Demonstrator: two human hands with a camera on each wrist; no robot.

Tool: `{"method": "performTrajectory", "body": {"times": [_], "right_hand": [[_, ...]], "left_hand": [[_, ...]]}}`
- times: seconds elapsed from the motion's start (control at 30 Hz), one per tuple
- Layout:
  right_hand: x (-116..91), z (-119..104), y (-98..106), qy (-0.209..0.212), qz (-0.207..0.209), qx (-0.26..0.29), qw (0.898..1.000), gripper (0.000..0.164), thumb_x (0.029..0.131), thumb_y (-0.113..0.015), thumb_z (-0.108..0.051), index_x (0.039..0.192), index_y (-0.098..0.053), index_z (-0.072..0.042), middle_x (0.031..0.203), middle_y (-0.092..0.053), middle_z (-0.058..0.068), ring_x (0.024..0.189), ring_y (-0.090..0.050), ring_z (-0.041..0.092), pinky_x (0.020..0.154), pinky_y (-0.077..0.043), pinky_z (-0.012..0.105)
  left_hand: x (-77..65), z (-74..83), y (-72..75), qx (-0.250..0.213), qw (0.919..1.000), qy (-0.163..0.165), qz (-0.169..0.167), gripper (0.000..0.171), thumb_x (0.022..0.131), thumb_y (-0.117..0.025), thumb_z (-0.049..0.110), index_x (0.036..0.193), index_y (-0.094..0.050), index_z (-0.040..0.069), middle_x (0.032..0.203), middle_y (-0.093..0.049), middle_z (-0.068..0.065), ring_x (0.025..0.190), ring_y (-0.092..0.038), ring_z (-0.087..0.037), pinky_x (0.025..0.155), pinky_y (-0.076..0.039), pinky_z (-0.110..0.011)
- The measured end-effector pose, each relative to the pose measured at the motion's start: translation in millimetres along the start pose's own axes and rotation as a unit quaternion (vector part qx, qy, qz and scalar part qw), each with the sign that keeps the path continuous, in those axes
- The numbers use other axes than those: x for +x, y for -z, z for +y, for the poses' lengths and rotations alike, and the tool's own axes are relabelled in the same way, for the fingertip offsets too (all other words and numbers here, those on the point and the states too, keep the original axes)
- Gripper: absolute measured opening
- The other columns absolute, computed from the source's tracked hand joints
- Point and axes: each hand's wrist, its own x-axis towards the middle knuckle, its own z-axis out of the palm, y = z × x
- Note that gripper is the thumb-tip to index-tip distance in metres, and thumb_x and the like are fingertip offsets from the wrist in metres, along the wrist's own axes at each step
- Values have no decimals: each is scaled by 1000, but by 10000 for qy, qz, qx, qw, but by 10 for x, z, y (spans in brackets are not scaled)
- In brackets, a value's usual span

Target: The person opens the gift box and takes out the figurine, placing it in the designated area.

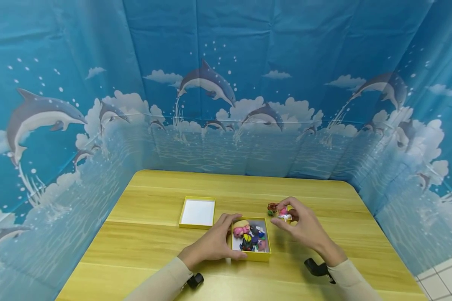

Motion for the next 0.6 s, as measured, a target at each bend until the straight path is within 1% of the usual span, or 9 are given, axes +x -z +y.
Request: {"method": "performTrajectory", "body": {"times": [0.1, 0.2, 0.3, 0.33, 0.4, 0.47, 0.53, 0.57, 0.6], "right_hand": [[-2, 8, 16, 30, 84, 105, 9999, 30, 105, -92, -24, 124, -69, -19, 126, -77, 4, 103, -80, 13, 81, -67, 30], [-6, 29, 32, 153, 170, 184, 9996, 26, 105, -90, -17, 120, -68, -20, 123, -78, 6, 88, -75, 5, 68, -62, 28], [-12, 54, 62, 266, 200, 185, 9993, 25, 107, -87, -11, 122, -69, -17, 124, -79, 9, 78, -72, 6, 62, -58, 27], [-16, 64, 73, 274, 215, 153, 9993, 26, 106, -87, -11, 125, -69, -16, 125, -80, 10, 80, -74, 9, 63, -59, 27], [-24, 80, 100, 213, 184, 104, 9995, 33, 107, -87, -12, 133, -67, -13, 129, -80, 13, 93, -81, 18, 72, -63, 22], [-36, 94, 129, 46, 104, 133, 9998, 43, 108, -86, -14, 143, -62, -10, 136, -80, 16, 110, -84, 30, 83, -67, 22], [-50, 110, 162, -167, 22, 230, 9996, 52, 108, -86, -16, 150, -57, -7, 141, -79, 21, 126, -82, 40, 95, -69, 26], [-58, 121, 182, -282, -21, 250, 9993, 54, 109, -86, -18, 152, -55, -6, 144, -78, 23, 130, -80, 44, 98, -70, 29], [-68, 130, 204, -381, -59, 270, 9989, 56, 109, -86, -20, 154, -54, -5, 147, -76, 25, 130, -79, 48, 99, -71, 33]], "left_hand": [[-3, -6, 0, -14, 10000, -11, -19, 126, 87, -97, 71, 184, -31, 26, 174, -47, -3, 148, -60, -22, 130, -54, -53], [-8, -11, 0, -36, 10000, -12, -28, 126, 87, -97, 71, 184, -31, 26, 174, -47, -3, 148, -60, -22, 130, -54, -54], [-10, -11, -2, -38, 10000, -7, -17, 126, 87, -97, 71, 184, -31, 27, 173, -47, -4, 148, -60, -22, 130, -54, -54], [-9, -11, -3, -37, 10000, -8, -10, 126, 87, -97, 71, 184, -31, 27, 173, -47, -4, 148, -60, -22, 130, -54, -55], [-8, -9, -3, -33, 10000, -13, 3, 126, 87, -97, 71, 184, -31, 26, 173, -47, -4, 148, -60, -22, 130, -54, -55], [-8, -7, -4, -32, 10000, -24, 14, 126, 87, -97, 71, 184, -31, 26, 173, -47, -4, 148, -60, -22, 129, -54, -55], [-9, -4, -4, -34, 10000, -32, 12, 126, 87, -97, 71, 184, -31, 26, 173, -47, -4, 148, -60, -22, 130, -54, -55], [-11, -2, -4, -42, 10000, -32, 6, 126, 87, -97, 71, 184, -31, 26, 173, -47, -4, 148, -60, -22, 130, -54, -55], [-11, -2, -5, -42, 10000, -33, 0, 126, 87, -97, 71, 184, -31, 26, 173, -47, -4, 148, -60, -22, 130, -53, -55]]}}
